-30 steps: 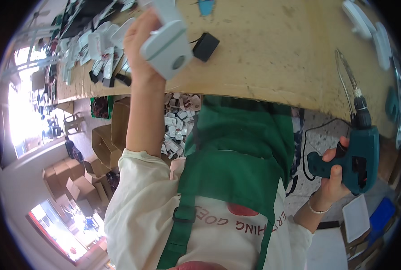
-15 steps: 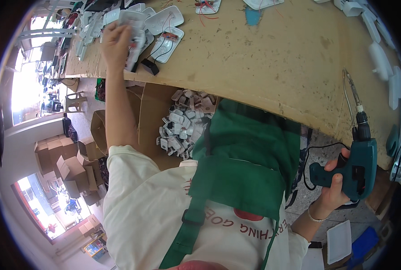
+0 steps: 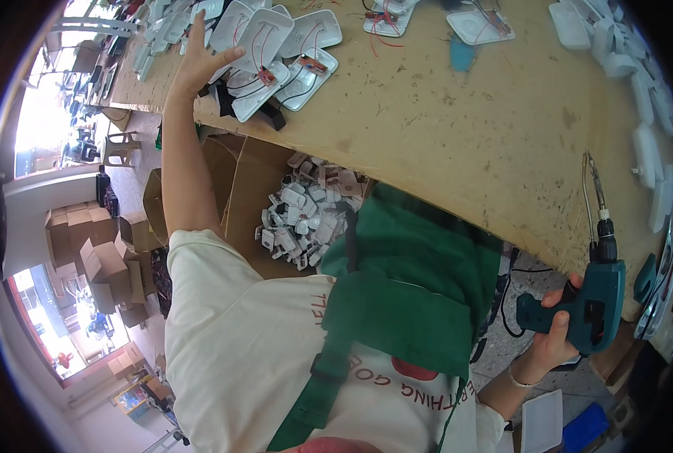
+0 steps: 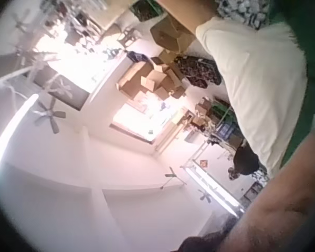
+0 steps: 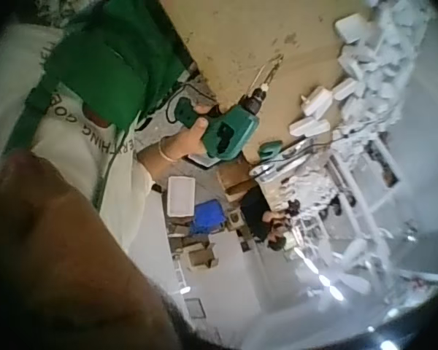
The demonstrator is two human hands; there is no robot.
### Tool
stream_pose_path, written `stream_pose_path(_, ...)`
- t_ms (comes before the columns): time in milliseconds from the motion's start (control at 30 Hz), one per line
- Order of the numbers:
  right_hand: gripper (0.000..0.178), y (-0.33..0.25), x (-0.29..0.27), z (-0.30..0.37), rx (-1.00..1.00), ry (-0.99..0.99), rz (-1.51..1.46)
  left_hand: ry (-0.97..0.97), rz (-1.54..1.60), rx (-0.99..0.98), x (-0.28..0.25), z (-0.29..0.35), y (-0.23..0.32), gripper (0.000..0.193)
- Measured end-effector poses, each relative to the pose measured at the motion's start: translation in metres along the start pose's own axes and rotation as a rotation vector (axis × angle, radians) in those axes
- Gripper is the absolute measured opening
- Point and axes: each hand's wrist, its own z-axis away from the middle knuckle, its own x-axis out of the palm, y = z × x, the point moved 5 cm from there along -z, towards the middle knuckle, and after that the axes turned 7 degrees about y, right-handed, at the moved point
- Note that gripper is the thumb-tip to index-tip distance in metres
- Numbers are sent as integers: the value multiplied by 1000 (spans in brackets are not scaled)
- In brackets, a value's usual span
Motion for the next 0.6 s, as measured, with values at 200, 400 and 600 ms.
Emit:
stream_pose_path(200,59,0,8,-7,-3,-27,24,86,-104,95,-2,0,10,71)
stream_pose_path(400,59,-4,19,-10,-15,-50,23,-89,174,-228,7,4,-1,72)
stream_pose_path(600,59,-11,27,-13,-30,-56,16,228,970,-450,-1,49,-61,38)
